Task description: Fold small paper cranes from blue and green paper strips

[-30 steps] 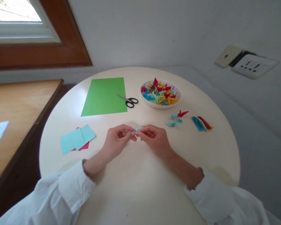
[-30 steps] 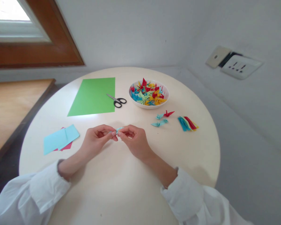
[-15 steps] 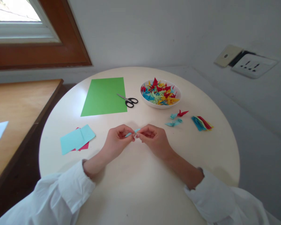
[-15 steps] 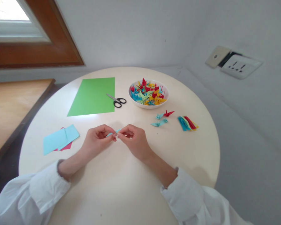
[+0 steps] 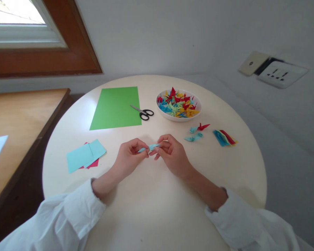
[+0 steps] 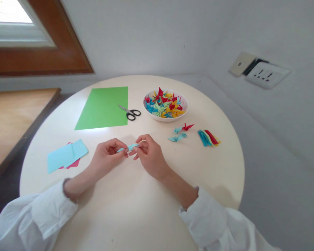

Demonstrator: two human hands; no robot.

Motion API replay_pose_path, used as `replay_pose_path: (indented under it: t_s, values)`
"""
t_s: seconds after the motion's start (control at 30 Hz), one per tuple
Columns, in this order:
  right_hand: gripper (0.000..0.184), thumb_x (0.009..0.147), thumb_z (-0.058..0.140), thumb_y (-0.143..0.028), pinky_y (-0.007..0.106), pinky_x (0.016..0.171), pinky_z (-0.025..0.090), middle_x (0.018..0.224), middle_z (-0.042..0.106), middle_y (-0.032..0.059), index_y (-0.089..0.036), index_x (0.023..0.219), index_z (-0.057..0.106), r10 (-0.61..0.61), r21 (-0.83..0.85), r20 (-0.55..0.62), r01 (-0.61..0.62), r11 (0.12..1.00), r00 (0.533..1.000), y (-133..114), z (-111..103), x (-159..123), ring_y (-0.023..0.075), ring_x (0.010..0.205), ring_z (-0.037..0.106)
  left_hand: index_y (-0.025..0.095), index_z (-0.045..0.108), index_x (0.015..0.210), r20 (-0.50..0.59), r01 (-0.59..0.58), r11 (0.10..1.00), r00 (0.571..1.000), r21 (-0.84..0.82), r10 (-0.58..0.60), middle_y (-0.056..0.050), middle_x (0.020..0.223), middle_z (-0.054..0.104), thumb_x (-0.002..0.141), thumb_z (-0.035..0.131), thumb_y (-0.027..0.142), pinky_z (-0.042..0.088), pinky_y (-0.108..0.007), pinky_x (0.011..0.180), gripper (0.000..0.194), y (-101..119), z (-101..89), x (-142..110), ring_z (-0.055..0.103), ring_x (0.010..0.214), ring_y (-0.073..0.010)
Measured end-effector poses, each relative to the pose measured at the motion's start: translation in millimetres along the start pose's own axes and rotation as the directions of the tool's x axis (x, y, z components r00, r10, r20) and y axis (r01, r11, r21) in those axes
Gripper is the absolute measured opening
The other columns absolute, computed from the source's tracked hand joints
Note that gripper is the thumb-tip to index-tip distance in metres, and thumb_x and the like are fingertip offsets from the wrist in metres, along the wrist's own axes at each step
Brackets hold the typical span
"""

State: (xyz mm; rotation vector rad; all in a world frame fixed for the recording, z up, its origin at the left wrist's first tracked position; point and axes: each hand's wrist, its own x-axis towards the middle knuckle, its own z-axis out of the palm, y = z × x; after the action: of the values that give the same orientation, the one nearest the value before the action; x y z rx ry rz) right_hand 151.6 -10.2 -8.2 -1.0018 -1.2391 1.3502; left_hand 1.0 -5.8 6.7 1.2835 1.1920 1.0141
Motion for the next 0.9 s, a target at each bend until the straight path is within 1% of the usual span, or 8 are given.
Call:
replay_pose_path:
  t_s: [0.1,0.2,0.33,0.5,0.6,0.7,0.83,0.9]
  values:
    - [0.029,0.072,0.063,-0.033,0.028,0.056,0.052,0.068,0.066,-0.0012,-0.021,0.092,0.044,-0.007,0.021,0.001,0.007,1.000,1.000,-0.7,-1.3,1.3,0.0151,0.063,0.066,0.015,0.059,0.068,0.009,0.024,0.998,1.000,-0.064,-0.023,0.001,0.054,0.063,0.063,0.067,0.021,0.040,-0.021,0.051,0.011,1.0,-1.1,1.5,0.057,0.052,-0.0107]
    - [0.035,0.070,0.066,-0.034,0.028,0.059,0.052,0.071,0.068,0.0001,-0.021,0.094,0.046,-0.012,0.040,-0.046,0.014,0.999,0.999,-1.7,-2.2,2.6,0.0156,0.066,0.067,0.015,0.058,0.071,0.035,0.050,0.973,0.998,-0.226,-0.043,0.001,0.058,0.065,0.063,0.072,0.026,0.046,-0.024,0.061,0.020,1.7,-2.3,3.3,0.060,0.058,-0.0117]
    - [0.024,0.065,0.070,-0.035,0.025,0.056,0.048,0.066,0.064,-0.0004,-0.019,0.074,0.054,-0.023,-0.028,-0.065,0.021,0.999,0.998,-0.3,-0.9,3.1,0.0134,0.063,0.062,0.015,0.058,0.073,0.064,0.085,0.924,0.996,-0.373,-0.065,0.002,0.060,0.065,0.059,0.077,0.031,0.047,-0.025,0.065,0.029,2.0,-2.8,4.3,0.061,0.058,-0.0105]
    - [0.025,0.070,0.064,-0.042,0.022,0.047,0.040,0.058,0.058,-0.0020,-0.019,0.065,0.055,-0.040,-0.170,-0.027,0.035,0.985,0.999,0.3,2.7,1.4,0.0094,0.052,0.049,0.015,0.057,0.075,0.076,0.055,0.949,0.997,-0.309,-0.034,0.000,0.061,0.065,0.060,0.078,0.036,0.048,-0.027,0.066,0.033,1.0,0.1,2.7,0.062,0.060,-0.0123]
    - [0.034,0.073,0.059,-0.048,0.021,0.040,0.030,0.048,0.046,-0.0052,-0.018,0.058,0.051,-0.020,-0.267,-0.021,0.013,0.963,1.000,-0.7,2.2,1.0,0.0068,0.044,0.037,0.015,0.057,0.073,0.121,0.025,0.971,0.993,-0.236,0.004,0.000,0.060,0.065,0.061,0.077,0.037,0.047,-0.025,0.062,0.032,-0.1,3.2,1.6,0.061,0.058,-0.0121]
    - [0.040,0.075,0.053,-0.052,0.021,0.038,0.023,0.044,0.037,-0.0066,-0.018,0.054,0.048,-0.017,-0.336,-0.028,0.007,0.942,0.999,-2.2,1.7,1.7,0.0059,0.041,0.030,0.015,0.056,0.073,0.160,0.021,0.971,0.987,-0.237,0.017,0.001,0.059,0.063,0.061,0.077,0.036,0.047,-0.024,0.059,0.033,0.1,5.8,1.3,0.060,0.056,-0.0112]
    - [0.044,0.075,0.052,-0.055,0.021,0.037,0.023,0.042,0.034,-0.0070,-0.020,0.051,0.042,-0.052,-0.310,-0.062,0.030,0.950,0.997,-5.6,6.1,3.0,0.0061,0.039,0.028,0.017,0.052,0.080,0.190,0.074,0.941,0.982,-0.332,-0.010,0.003,0.058,0.060,0.065,0.073,0.041,0.046,-0.025,0.057,0.035,1.5,8.1,2.4,0.057,0.051,-0.0107]
    - [0.045,0.074,0.052,-0.058,0.021,0.036,0.026,0.042,0.036,-0.0068,-0.021,0.051,0.041,-0.054,-0.266,-0.058,0.037,0.963,0.997,-6.4,9.5,3.8,0.0064,0.037,0.030,0.016,0.051,0.077,0.213,0.125,0.924,0.976,-0.362,-0.048,0.002,0.058,0.058,0.067,0.070,0.045,0.043,-0.024,0.052,0.036,0.8,9.7,3.5,0.054,0.049,-0.0099]
